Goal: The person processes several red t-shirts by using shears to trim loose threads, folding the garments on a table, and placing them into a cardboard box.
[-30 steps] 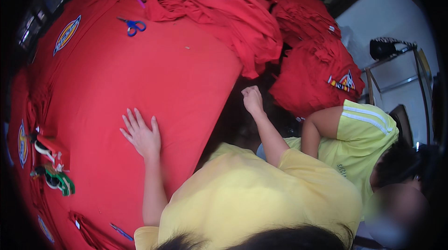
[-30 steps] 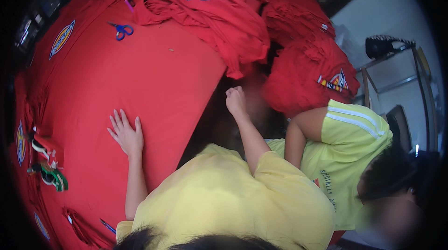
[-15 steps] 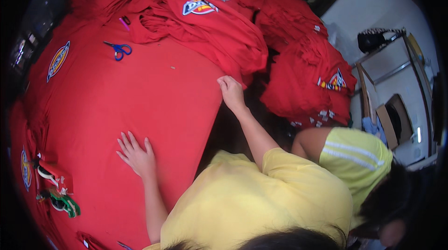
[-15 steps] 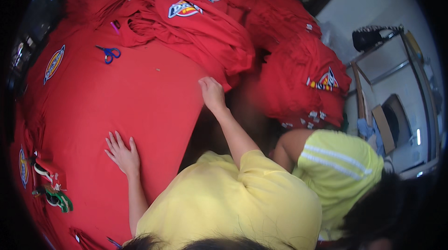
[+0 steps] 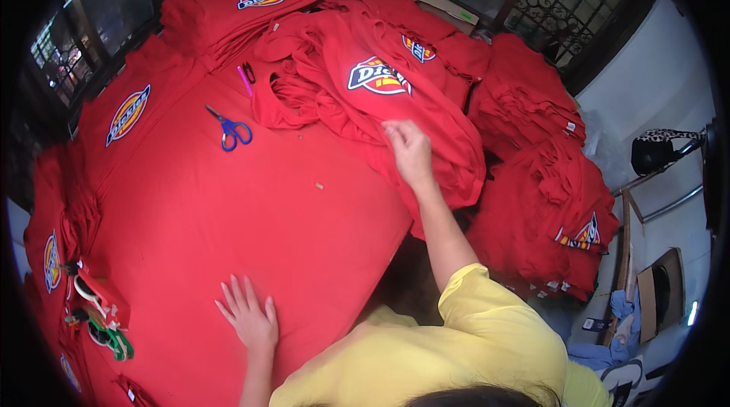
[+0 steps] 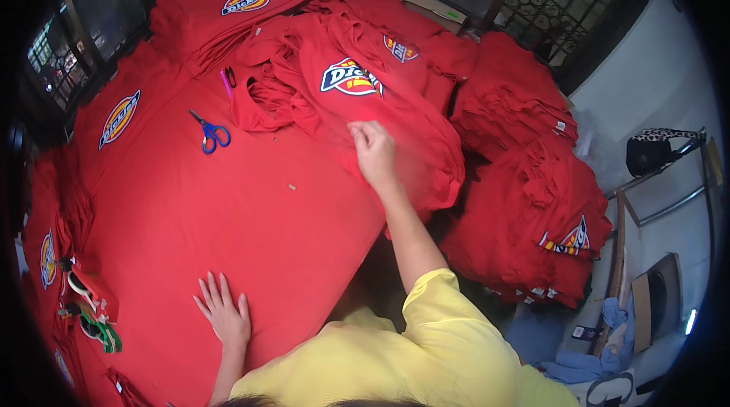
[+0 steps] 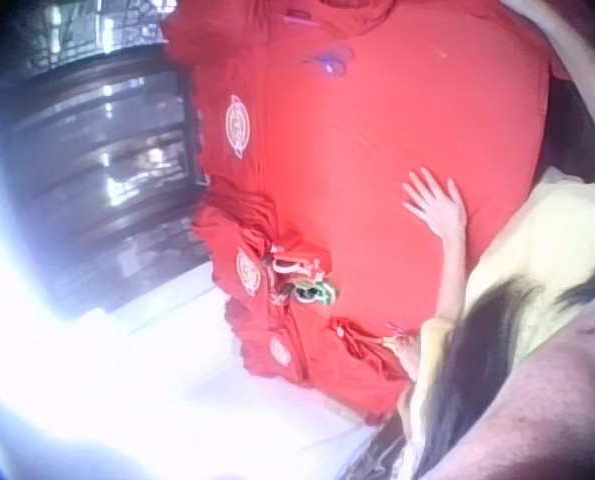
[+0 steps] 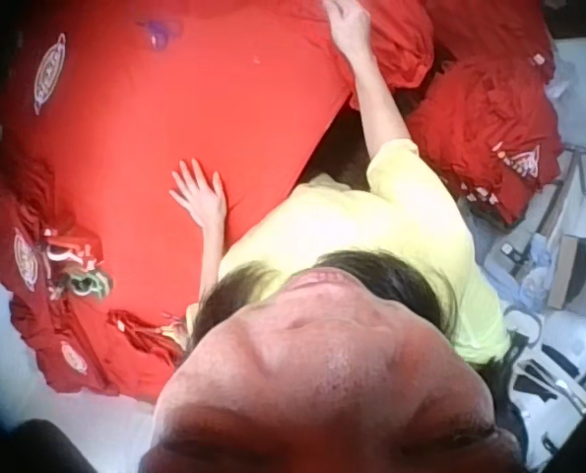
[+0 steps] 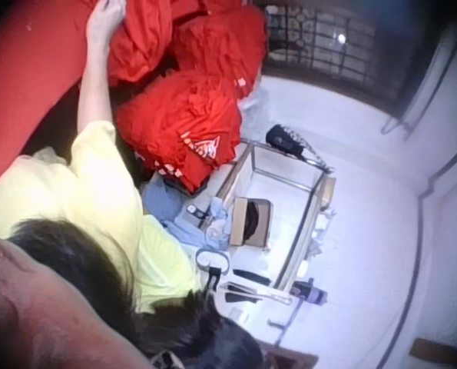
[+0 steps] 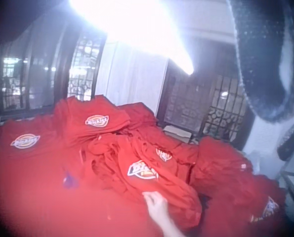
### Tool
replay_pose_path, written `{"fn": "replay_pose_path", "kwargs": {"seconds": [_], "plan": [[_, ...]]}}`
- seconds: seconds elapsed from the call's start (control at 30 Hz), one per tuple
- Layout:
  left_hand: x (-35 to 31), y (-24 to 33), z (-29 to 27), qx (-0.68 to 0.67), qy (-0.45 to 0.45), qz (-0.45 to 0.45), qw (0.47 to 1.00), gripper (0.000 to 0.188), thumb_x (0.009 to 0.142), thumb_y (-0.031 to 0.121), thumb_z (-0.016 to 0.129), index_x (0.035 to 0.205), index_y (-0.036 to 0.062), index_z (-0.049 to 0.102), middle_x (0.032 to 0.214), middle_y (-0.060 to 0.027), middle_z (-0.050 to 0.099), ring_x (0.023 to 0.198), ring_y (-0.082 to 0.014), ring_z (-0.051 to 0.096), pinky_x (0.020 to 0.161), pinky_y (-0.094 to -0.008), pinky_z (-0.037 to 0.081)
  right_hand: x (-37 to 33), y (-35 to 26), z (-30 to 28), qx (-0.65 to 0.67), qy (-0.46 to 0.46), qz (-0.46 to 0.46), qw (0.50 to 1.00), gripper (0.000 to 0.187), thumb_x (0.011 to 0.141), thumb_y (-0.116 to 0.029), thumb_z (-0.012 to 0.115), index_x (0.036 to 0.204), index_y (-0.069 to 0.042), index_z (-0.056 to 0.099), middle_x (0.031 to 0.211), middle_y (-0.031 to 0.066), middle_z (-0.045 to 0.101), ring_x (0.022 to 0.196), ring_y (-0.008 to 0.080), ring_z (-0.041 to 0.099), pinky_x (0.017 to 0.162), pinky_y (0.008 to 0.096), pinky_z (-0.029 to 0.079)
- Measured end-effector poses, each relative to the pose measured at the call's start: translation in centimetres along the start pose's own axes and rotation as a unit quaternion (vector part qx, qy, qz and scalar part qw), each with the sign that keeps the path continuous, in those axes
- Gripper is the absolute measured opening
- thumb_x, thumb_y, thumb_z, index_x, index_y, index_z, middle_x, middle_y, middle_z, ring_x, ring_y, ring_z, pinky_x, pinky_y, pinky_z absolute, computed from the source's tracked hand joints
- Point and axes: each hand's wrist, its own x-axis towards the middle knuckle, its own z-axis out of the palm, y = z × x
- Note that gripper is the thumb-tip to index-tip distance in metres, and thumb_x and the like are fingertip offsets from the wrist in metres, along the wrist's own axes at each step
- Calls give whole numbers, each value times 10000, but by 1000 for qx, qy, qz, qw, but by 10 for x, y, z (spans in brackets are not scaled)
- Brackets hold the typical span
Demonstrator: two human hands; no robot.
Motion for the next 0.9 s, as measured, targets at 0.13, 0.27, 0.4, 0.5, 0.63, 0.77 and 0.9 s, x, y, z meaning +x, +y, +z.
{"fn": "replay_pose_path", "kwargs": {"seconds": [0.13, 0.27, 0.4, 0.5, 0.63, 0.77, 0.9], "plan": [[-8, 6, -1, -21, -55, 61, 996, 660, 878, 343, 532, 1422, 30, 327, 1525, -180, 200, 1419, -377, 124, 1127, -581, 45, 77, 18, 3, -103, 32, -69, 992, 182, 897, -104, 550, 960, 26, 661, 893, 157, 653, 847, 258, 644, 759, 331, 480], [-40, 21, 2, -8, -111, 143, 983, 739, 839, 553, 521, 1405, 98, 382, 1496, -213, 234, 1396, -426, 149, 1083, -664, 70, 164, 48, 33, -95, 5, -80, 992, 184, 885, -123, 528, 925, -19, 675, 912, 193, 644, 888, 362, 612, 792, 453, 469], [-83, 6, 10, 33, -130, 139, 981, 804, 802, 646, 502, 1412, 140, 371, 1498, -202, 233, 1397, -418, 154, 1084, -673, 64, 236, 62, 75, -219, 1, -42, 975, 230, 858, -154, 517, 890, -2, 687, 906, 244, 651, 880, 417, 631, 790, 489, 490], [-122, -12, 17, 43, -112, 91, 989, 796, 809, 623, 503, 1420, 134, 354, 1507, -188, 222, 1407, -403, 144, 1085, -676, 58, 296, 116, 100, -354, -49, 35, 933, 332, 872, -286, 529, 879, 10, 679, 924, 260, 654, 921, 434, 628, 788, 518, 501], [-150, -11, 1, 28, -94, -176, 980, 753, 850, 527, 500, 1455, 128, 292, 1531, -178, 177, 1421, -386, 121, 1105, -627, 36, 304, 118, 131, -353, -132, 192, 906, 709, 877, -609, 431, 1208, -1, 585, 1278, 229, 539, 1211, 391, 497, 980, 494, 406], [-157, -6, 2, 36, -12, -441, 897, 673, 908, 373, 487, 1480, 118, 241, 1549, -160, 142, 1438, -333, 97, 1125, -558, 34, 351, 185, 143, -400, -187, 43, 896, 586, 810, -524, 581, 1082, -11, 653, 1127, 239, 616, 1065, 411, 585, 889, 496, 472], [-146, 5, 5, 26, 56, -473, 879, 598, 892, 260, 551, 1430, 106, 340, 1523, -161, 200, 1420, -334, 149, 1125, -546, 82, 363, 170, 152, -283, -7, 7, 959, 424, 830, -368, 573, 1001, 12, 649, 1024, 266, 637, 1017, 419, 602, 873, 495, 484]]}}
